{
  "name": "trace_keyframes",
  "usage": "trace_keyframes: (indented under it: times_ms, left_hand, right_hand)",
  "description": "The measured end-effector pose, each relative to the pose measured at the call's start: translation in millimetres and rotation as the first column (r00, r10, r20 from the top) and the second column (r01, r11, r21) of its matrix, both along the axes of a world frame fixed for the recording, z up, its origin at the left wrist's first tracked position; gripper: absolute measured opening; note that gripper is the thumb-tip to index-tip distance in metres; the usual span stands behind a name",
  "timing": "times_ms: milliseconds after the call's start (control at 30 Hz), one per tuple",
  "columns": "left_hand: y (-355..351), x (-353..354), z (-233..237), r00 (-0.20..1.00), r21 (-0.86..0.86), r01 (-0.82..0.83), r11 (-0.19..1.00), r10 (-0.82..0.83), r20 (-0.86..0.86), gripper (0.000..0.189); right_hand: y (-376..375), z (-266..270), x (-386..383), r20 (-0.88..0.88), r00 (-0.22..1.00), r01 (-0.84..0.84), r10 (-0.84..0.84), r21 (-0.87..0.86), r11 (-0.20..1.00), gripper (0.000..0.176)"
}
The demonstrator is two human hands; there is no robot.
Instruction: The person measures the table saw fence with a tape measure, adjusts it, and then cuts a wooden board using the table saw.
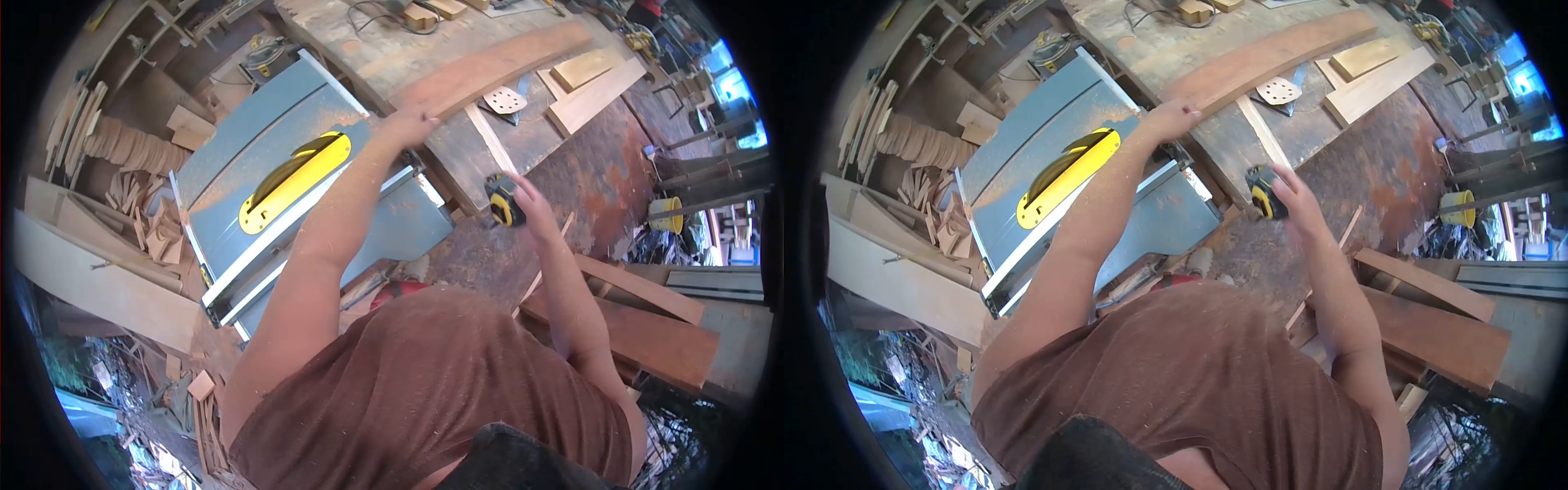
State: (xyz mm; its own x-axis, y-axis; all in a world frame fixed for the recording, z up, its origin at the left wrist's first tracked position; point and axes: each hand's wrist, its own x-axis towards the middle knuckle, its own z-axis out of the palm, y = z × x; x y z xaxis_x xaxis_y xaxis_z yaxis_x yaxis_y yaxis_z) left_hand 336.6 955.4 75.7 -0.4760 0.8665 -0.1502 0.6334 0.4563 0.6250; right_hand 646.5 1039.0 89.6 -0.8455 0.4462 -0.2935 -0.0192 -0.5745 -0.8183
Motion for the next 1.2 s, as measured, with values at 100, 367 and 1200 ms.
trace_keyframes:
  times_ms: [100,367,1200]
  left_hand:
    - [8.0,43.4,28.5,0.997,0.060,0.056,0.997,-0.053,-0.060,0.046]
    - [34.1,-12.3,46.6,0.783,0.094,0.362,0.927,-0.357,0.508,0.028]
    - [27.9,-119.2,-46.9,0.974,-0.036,-0.176,0.984,0.168,-0.153,0.024]
  right_hand:
    - [5.3,15.9,-39.6,0.231,0.973,-0.111,-0.026,0.560,0.821,0.068]
    - [13.1,31.6,-98.8,0.504,0.862,-0.415,-0.048,0.758,0.502,0.070]
    - [0.6,-9.5,-66.8,0.717,0.659,-0.645,-0.229,0.695,0.318,0.061]
